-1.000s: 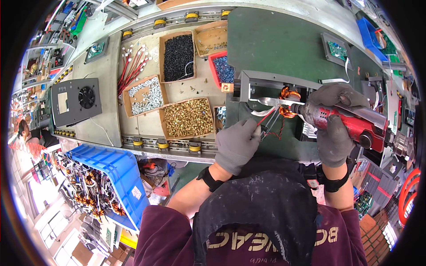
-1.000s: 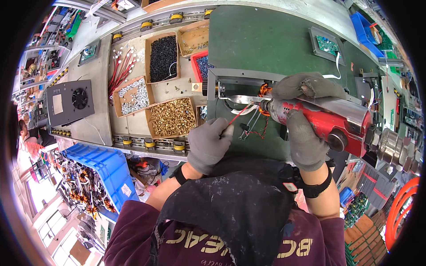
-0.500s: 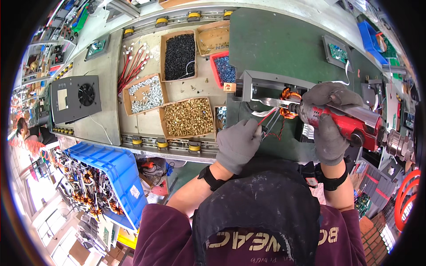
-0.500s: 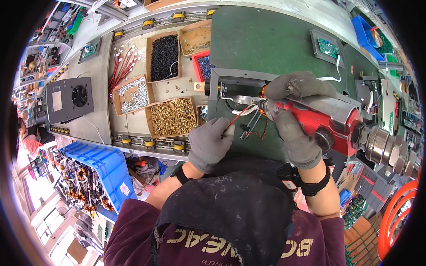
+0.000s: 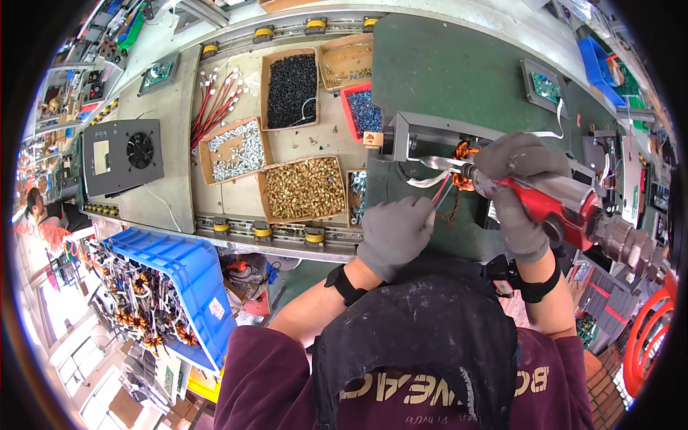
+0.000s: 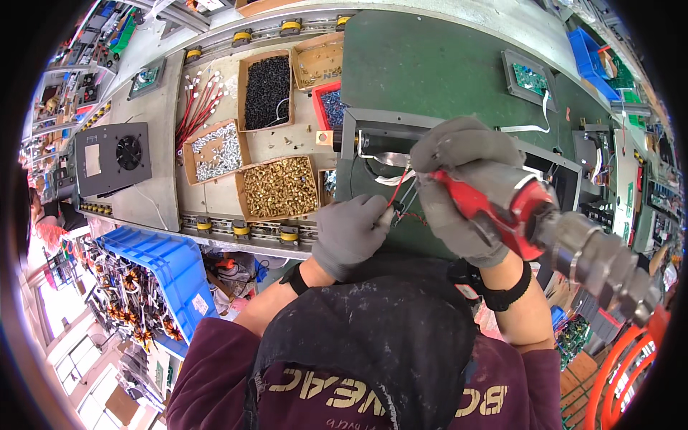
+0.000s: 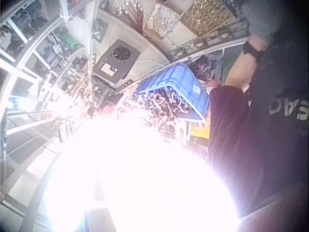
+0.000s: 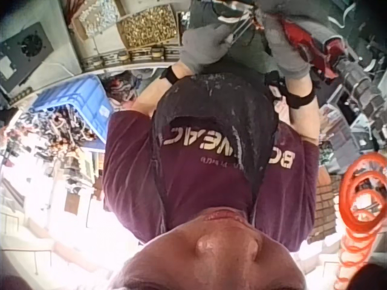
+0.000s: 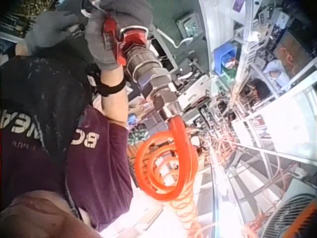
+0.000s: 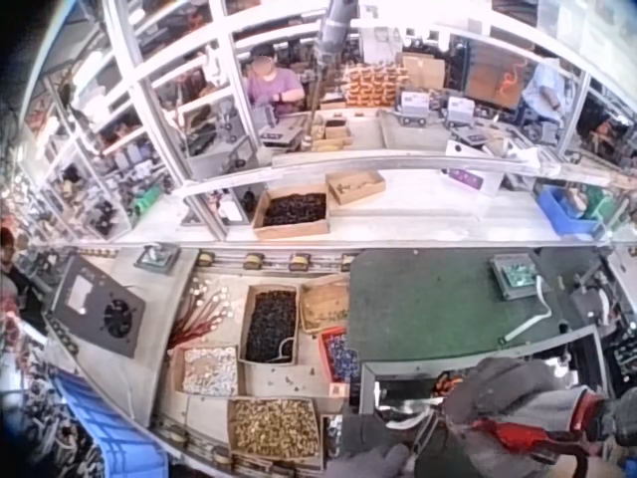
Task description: Assembling a power electronic device by installing circuit boards, wiring, and housing components using a pneumatic screwdriver.
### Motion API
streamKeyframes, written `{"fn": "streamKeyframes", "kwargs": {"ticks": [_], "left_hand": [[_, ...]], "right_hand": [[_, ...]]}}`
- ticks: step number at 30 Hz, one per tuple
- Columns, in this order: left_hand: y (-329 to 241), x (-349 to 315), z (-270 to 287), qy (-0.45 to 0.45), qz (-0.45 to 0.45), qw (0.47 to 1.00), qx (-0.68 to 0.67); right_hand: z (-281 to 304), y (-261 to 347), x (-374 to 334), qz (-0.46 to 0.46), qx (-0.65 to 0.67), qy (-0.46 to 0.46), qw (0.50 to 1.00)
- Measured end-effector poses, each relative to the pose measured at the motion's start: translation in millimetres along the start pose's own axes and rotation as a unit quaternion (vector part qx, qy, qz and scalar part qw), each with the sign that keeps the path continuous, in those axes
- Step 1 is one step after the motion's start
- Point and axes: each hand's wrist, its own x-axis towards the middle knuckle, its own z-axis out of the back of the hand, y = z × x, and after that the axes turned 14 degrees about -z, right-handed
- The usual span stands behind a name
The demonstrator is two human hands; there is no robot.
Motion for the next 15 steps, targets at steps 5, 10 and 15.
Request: {"fn": "streamKeyframes", "kwargs": {"ticks": [5,10,15], "left_hand": [[-2.2,-0.1,-1.2,0.027,-0.001,1.0,0.013],[0.7,0.9,4.0,0.044,0.044,0.998,-0.001],[6.8,12.7,-3.0,0.049,0.038,0.995,-0.075]], "right_hand": [[0.6,8.9,1.3,0.052,-0.205,0.05,0.976],[10.9,37.8,-34.9,-0.151,-0.038,-0.01,0.988],[56.0,65.9,-131.2,-0.12,0.061,-0.085,0.987]]}}
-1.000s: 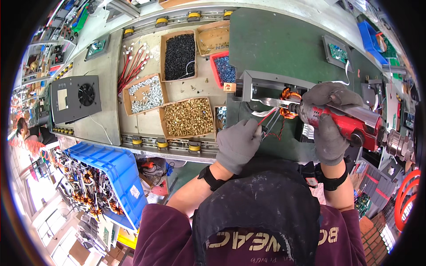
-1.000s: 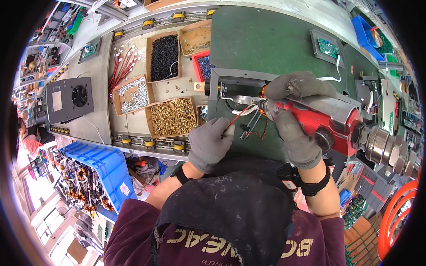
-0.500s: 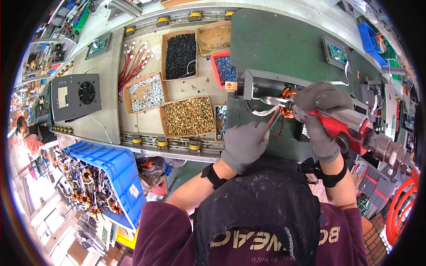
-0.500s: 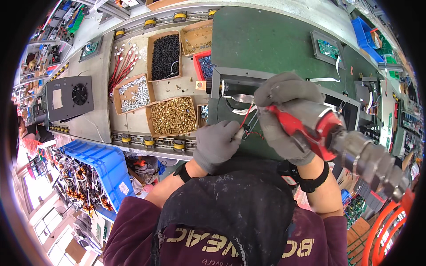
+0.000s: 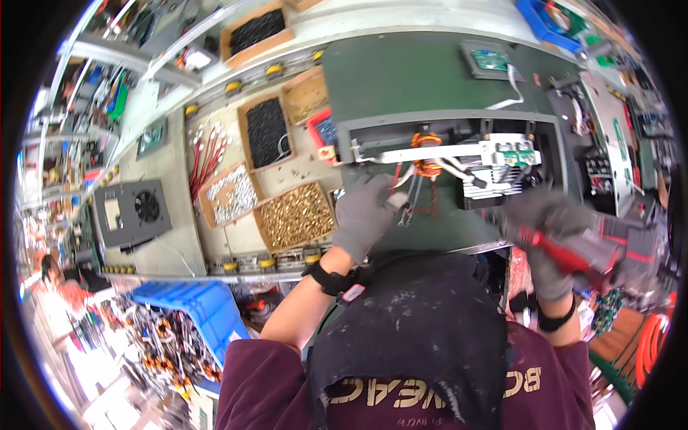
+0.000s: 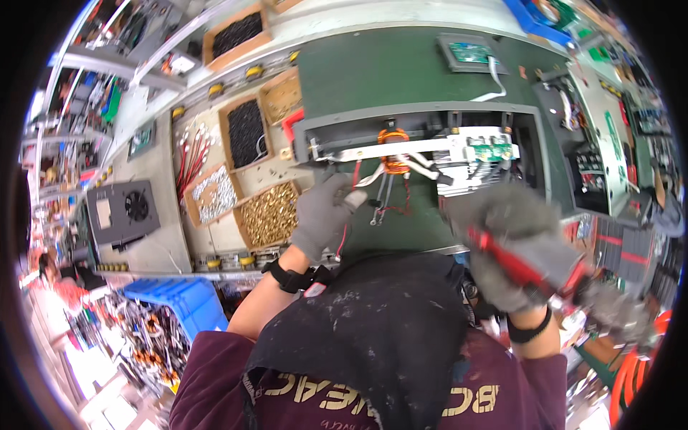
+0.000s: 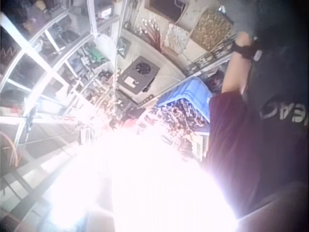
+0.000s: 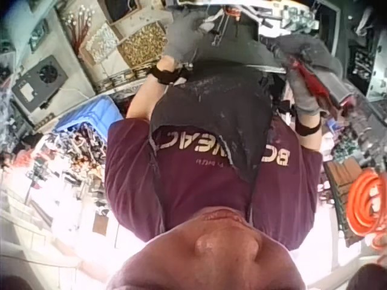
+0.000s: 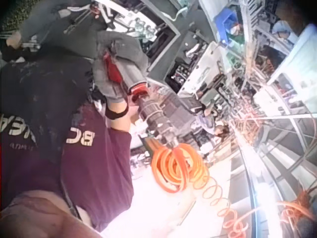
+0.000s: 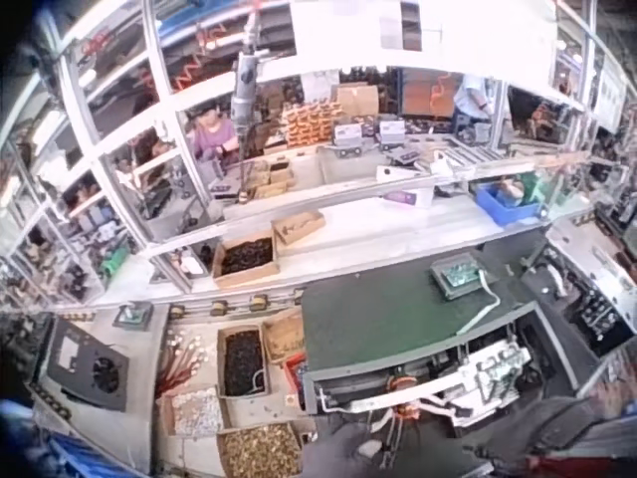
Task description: Assembling a power electronic device by installing circuit boards, wiring, and housing components using a pneumatic screwdriver.
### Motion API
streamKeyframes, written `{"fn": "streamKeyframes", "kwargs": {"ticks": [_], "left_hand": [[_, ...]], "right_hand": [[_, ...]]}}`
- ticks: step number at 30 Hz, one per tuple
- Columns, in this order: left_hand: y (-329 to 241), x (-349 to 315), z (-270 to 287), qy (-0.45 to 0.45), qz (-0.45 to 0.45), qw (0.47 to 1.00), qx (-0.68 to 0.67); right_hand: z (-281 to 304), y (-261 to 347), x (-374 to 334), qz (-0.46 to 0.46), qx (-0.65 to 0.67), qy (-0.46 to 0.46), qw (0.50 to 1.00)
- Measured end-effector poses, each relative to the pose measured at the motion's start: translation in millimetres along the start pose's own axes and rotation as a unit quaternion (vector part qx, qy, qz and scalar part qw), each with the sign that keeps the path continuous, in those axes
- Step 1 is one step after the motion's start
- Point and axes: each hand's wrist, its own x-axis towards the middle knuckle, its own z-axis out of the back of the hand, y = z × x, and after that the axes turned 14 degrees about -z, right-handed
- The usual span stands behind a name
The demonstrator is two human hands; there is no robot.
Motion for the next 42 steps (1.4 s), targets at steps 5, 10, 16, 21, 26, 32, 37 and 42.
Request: {"fn": "streamKeyframes", "kwargs": {"ticks": [5,10,16,21,26,32,37,42], "left_hand": [[1.8,20.8,-15.1,0.043,0.156,0.92,-0.357],[-0.8,25.7,-14.2,0.028,0.214,0.855,-0.471],[2.2,17.2,-7.4,0.047,0.23,0.836,-0.497],[13.9,20.2,-13.7,0.026,0.095,0.887,-0.452],[21.7,22.2,-7.7,0.097,0.181,0.887,-0.413],[35.5,0.9,30.6,0.163,0.02,0.968,-0.188],[61.7,-30.5,47.7,0.236,0.026,0.96,-0.148],[75.7,-37.7,43.6,0.234,0.025,0.961,-0.148]], "right_hand": [[72.7,-70.4,-161.6,-0.227,-0.172,-0.087,0.955],[165.5,-248.1,-321.0,-0.319,-0.452,-0.285,0.783],[225.0,-298.3,-362.2,-0.358,-0.285,-0.435,0.776],[137.0,-198.1,-246.4,-0.413,-0.516,-0.419,0.623],[19.3,-40.0,-61.4,-0.087,-0.299,-0.096,0.946],[-62.3,88.1,186.1,0.141,-0.273,0.023,0.951],[-145.8,132.1,399.4,0.13,-0.181,-0.078,0.972],[-197.2,137.1,492.6,-0.031,0.015,-0.033,0.999]]}}
